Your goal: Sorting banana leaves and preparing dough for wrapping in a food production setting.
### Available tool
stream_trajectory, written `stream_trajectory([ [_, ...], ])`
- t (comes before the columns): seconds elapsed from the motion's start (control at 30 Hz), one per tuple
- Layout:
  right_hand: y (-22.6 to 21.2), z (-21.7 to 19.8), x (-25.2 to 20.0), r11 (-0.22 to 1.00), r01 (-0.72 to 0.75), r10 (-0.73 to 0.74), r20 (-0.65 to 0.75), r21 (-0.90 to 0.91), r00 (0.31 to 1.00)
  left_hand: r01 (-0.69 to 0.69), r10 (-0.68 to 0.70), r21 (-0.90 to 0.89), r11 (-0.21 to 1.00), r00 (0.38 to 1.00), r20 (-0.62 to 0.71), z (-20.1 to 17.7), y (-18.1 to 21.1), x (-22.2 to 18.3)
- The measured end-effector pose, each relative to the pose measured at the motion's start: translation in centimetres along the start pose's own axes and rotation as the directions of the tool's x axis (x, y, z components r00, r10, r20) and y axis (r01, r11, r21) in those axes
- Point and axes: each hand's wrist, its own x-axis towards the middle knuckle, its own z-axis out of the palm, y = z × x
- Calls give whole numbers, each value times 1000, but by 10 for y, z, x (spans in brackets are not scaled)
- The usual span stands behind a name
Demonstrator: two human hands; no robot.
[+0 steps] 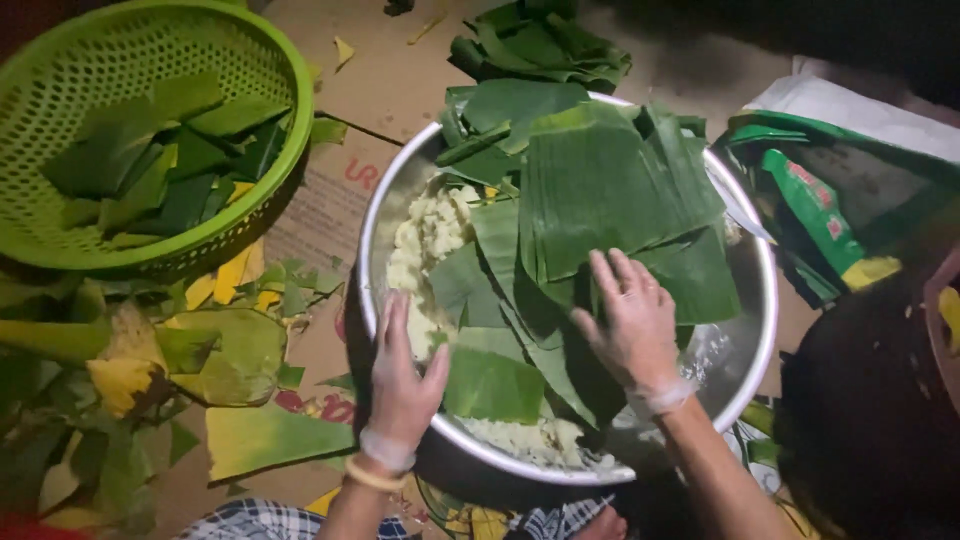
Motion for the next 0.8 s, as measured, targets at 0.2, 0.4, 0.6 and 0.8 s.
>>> stream_trajectory([
  [0.2,41,-17,-24,998,-57,58,-39,37,998,640,-502,-323,697,757,419,50,3,19],
  [0.4,70,5,-85,975,-215,216,-1,-63,976,640,-581,-187,745,761,291,64,-8,-2],
  [0.6,50,-24,-91,869,-411,417,37,276,908,277,-267,-284,918,961,72,55,82,10],
  [0.8,54,-14,-100,858,-330,404,-123,393,906,715,-607,-280,640,695,385,105,74,59],
])
